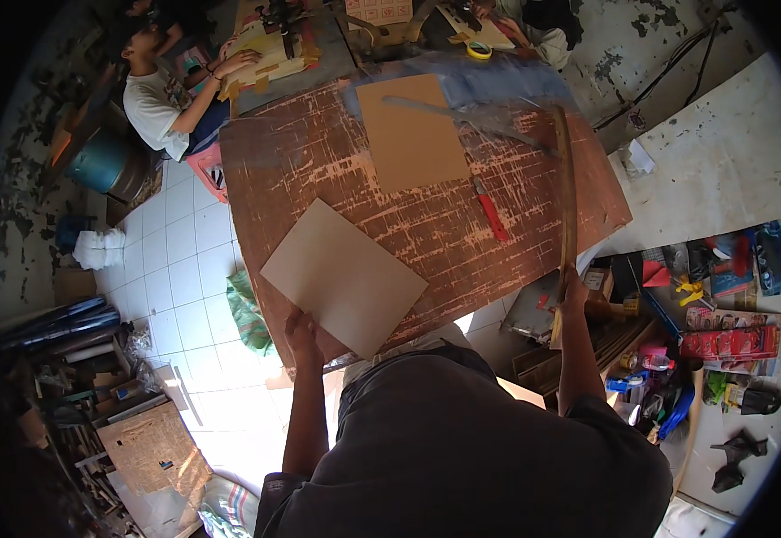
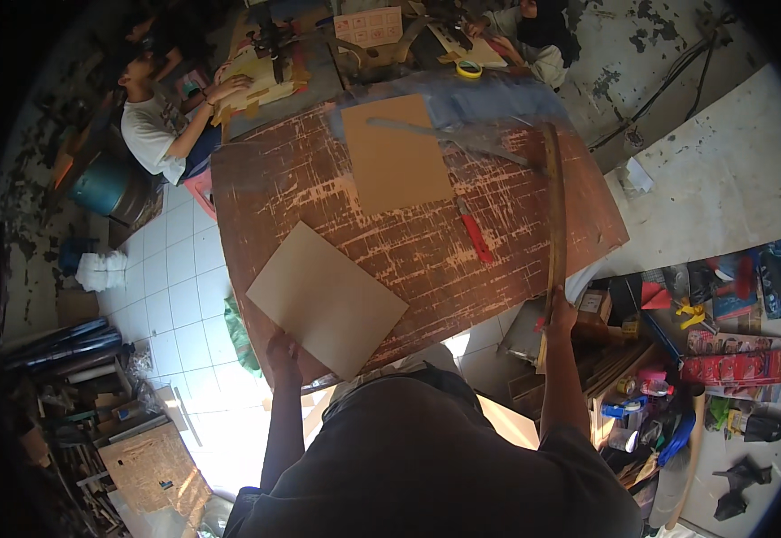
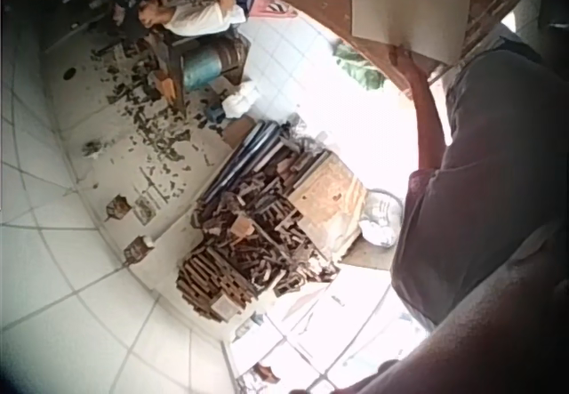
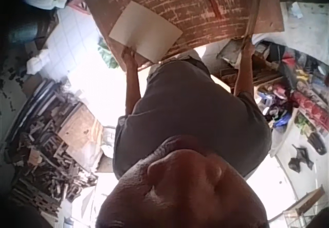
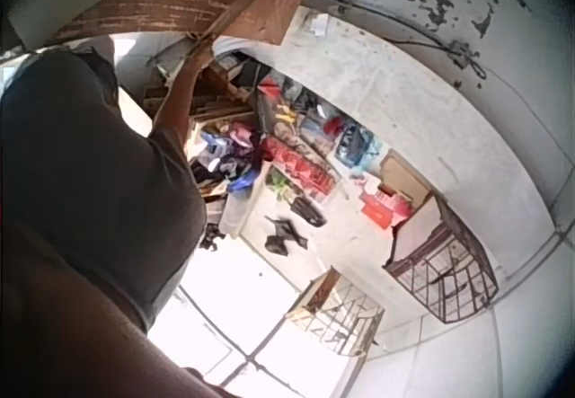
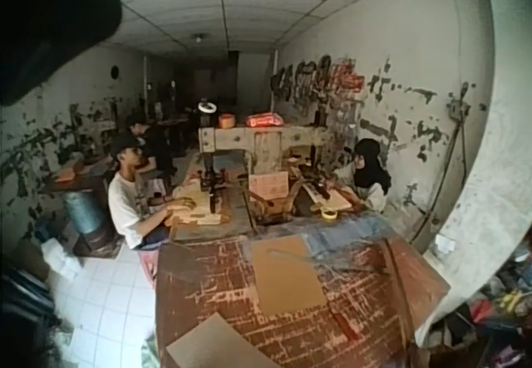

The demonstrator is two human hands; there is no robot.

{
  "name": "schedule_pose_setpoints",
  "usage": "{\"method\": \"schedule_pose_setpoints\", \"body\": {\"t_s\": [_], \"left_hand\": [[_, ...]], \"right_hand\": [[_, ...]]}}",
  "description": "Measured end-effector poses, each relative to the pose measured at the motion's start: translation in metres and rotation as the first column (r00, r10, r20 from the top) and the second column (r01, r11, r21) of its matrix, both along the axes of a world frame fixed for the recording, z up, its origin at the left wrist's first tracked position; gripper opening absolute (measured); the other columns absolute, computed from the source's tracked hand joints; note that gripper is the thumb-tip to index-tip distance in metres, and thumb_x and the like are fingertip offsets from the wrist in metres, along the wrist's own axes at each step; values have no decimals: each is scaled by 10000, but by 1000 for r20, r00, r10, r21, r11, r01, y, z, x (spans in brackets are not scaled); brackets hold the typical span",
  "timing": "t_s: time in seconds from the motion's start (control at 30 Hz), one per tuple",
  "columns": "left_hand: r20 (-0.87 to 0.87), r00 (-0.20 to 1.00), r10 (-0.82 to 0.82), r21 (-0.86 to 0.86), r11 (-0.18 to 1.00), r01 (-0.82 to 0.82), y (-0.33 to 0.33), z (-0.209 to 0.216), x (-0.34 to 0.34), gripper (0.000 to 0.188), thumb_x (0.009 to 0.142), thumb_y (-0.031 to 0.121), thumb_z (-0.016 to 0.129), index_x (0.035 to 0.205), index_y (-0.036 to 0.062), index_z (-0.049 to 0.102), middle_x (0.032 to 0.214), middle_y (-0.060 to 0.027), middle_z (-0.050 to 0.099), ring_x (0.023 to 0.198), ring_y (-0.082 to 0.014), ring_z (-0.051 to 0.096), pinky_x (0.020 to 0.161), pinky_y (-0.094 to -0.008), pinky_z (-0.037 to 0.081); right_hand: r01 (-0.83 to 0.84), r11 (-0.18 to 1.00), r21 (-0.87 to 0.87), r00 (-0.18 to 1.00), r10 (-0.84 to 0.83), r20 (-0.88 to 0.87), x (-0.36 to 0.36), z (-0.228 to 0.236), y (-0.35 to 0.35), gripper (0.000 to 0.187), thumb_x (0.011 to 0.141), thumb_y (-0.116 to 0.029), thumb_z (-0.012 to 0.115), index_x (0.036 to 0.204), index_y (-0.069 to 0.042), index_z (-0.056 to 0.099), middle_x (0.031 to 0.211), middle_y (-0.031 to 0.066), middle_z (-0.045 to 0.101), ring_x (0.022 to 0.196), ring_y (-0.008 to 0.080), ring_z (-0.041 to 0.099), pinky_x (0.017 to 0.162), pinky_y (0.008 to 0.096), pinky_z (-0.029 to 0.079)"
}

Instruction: The person cuts cardboard sheets using a utility knife and a wooden ruler, aligns the cut pieces by hand, and then places a large cardboard sheet on the table and positions a metal ruler on it.

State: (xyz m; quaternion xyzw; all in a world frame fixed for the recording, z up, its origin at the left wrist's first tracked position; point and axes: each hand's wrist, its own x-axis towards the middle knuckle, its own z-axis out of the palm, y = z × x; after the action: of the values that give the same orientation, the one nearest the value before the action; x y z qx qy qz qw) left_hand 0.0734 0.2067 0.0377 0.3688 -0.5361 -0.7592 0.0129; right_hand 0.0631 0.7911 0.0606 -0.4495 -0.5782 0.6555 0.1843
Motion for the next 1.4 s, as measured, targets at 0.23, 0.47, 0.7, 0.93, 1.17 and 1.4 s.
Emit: {"method": "schedule_pose_setpoints", "body": {"t_s": [0.23, 0.47, 0.7, 0.93, 1.17, 1.4], "left_hand": [[-54, 998, 22, -315, 948, -38, 17, -31, -4, 513, 854, 117, 635, 1350, 21, 546, 1083, -40, 624, 972, -158, 576, 823, -306, 466], [215, 958, 190, -742, 669, 34, 42, -29, -8, 623, 799, 125, 741, 1350, -17, 489, 1263, -171, 506, 1103, -304, 550, 950, -408, 466], [414, 878, 242, -788, 579, 211, 94, -9, -20, 840, 770, 282, 783, 1478, 149, 352, 1428, -187, 284, 1324, -436, 254, 1043, -597, 328], [406, 866, 292, -829, 516, 215, 103, -14, -20, 850, 773, 315, 777, 1491, 189, 340, 1438, -204, 317, 1319, -440, 299, 1045, -599, 330], [295, 916, 273, -903, 393, 174, 111, -33, 10, 864, 765, 284, 770, 1488, 125, 324, 1404, -264, 334, 1267, -466, 328, 1052, -612, 281], [261, 935, 241, -862, 493, 114, 129, -12, 21, 838, 783, 247, 765, 1476, 71, 327, 1376, -290, 346, 1227, -461, 383, 1026, -578, 355]], "right_hand": [[97, 995, -32, 986, -91, 142, -32, -31, 62, 282, 823, -365, 728, 850, -88, 683, 766, 4, 575, 636, 130, 535, 558, 315, 403], [-69, 997, 38, 981, 61, 186, -38, -14, 51, 185, 896, -186, 607, 799, -29, 593, 740, 24, 565, 658, 118, 540, 581, 289, 417], [-158, 918, 365, 980, 100, 173, -34, -27, 51, 390, 859, -163, 639, 1119, 67, 460, 1049, 135, 561, 940, 214, 563, 836, 376, 478], [-292, 903, 314, 945, 224, 237, -19, -84, 115, 521, 856, -251, 739, 1176, 40, 448, 1122, 178, 554, 1029, 280, 574, 904, 406, 473], [-407, 397, 823, 911, 112, 396, -80, -8, 92, 432, 880, -255, 694, 1144, 11, 478, 1002, 190, 521, 969, 351, 545, 854, 463, 435], [-493, 454, 742, 724, 687, 61, -204, 34, 8, 307, 892, -45, 636, 1173, -25, 517, 963, 87, 538, 867, 198, 551, 770, 338, 463]]}}
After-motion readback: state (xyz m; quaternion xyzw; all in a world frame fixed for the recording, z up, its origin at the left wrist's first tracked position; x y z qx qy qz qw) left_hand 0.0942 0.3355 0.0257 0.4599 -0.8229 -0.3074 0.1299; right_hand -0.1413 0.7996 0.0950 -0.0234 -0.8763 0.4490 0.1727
